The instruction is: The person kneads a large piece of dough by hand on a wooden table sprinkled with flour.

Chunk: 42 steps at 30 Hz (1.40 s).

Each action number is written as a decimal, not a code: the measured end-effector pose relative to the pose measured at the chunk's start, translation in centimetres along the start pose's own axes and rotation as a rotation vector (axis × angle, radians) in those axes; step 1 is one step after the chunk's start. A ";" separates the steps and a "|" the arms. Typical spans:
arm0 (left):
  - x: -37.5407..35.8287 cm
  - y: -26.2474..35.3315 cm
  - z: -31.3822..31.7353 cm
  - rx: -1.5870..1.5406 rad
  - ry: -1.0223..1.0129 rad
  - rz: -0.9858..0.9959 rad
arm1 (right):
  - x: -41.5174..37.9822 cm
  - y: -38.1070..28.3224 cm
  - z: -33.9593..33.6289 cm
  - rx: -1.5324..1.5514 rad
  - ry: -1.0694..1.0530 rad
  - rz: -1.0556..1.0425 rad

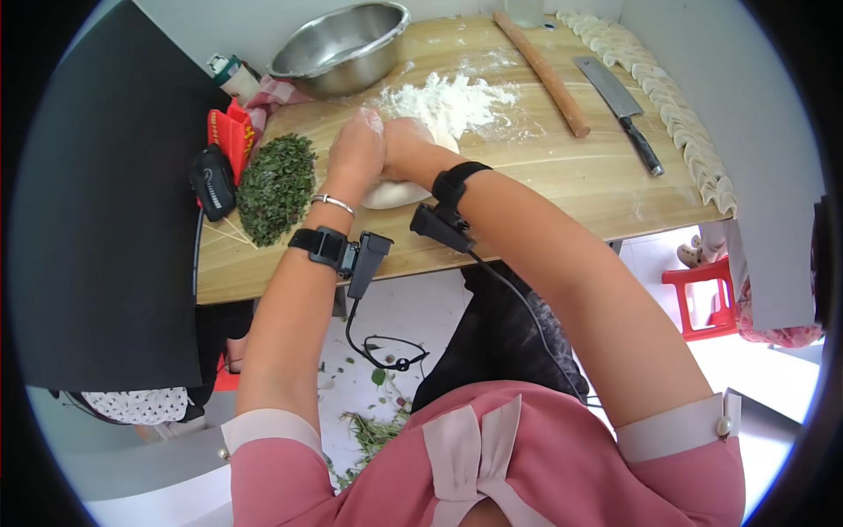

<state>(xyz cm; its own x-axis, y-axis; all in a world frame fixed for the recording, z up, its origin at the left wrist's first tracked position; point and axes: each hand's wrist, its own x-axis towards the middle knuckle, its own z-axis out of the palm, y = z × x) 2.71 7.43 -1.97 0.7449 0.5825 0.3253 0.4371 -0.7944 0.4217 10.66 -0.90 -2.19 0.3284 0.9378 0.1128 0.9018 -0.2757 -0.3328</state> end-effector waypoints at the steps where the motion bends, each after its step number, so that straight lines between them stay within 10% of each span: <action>1: -0.5 0.9 -1.2 0.017 -0.004 0.005 | -0.5 -0.7 -1.0 0.000 0.016 -0.007; 10: -7.8 5.0 -3.2 -0.262 0.079 0.147 | -7.0 -2.4 -1.0 -0.129 0.128 -0.239; 12: -10.3 5.7 -1.7 -0.239 0.197 0.224 | -8.9 -1.5 0.4 -0.087 0.531 -0.426; 15: -11.3 6.3 -1.0 -0.107 0.239 0.297 | -9.8 -0.5 1.5 -0.209 0.544 -0.446; 22: -4.6 2.4 0.5 -0.160 0.100 0.171 | -3.6 0.4 1.9 -0.072 0.474 -0.333; 27: -1.9 0.3 1.5 -0.141 0.157 0.144 | -0.3 0.3 0.5 0.012 0.016 -0.059; 35: -4.8 -4.6 0.2 -0.003 0.154 0.121 | -1.5 0.6 -2.5 -0.008 0.115 -0.080; 37: -7.4 -1.3 -1.8 -0.798 -0.034 -0.444 | -4.2 1.1 -2.8 -0.142 -0.007 -0.093; 42: -7.0 -0.1 -2.3 -1.206 -0.091 -0.504 | -8.6 0.5 -2.0 0.119 -0.013 0.121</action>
<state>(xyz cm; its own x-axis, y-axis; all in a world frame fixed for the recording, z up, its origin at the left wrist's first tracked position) -3.70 3.77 -2.37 0.6850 0.7172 -0.1279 -0.0118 0.1865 0.9824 8.82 -9.56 -1.46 0.4282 0.9021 0.0537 0.8160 -0.3605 -0.4519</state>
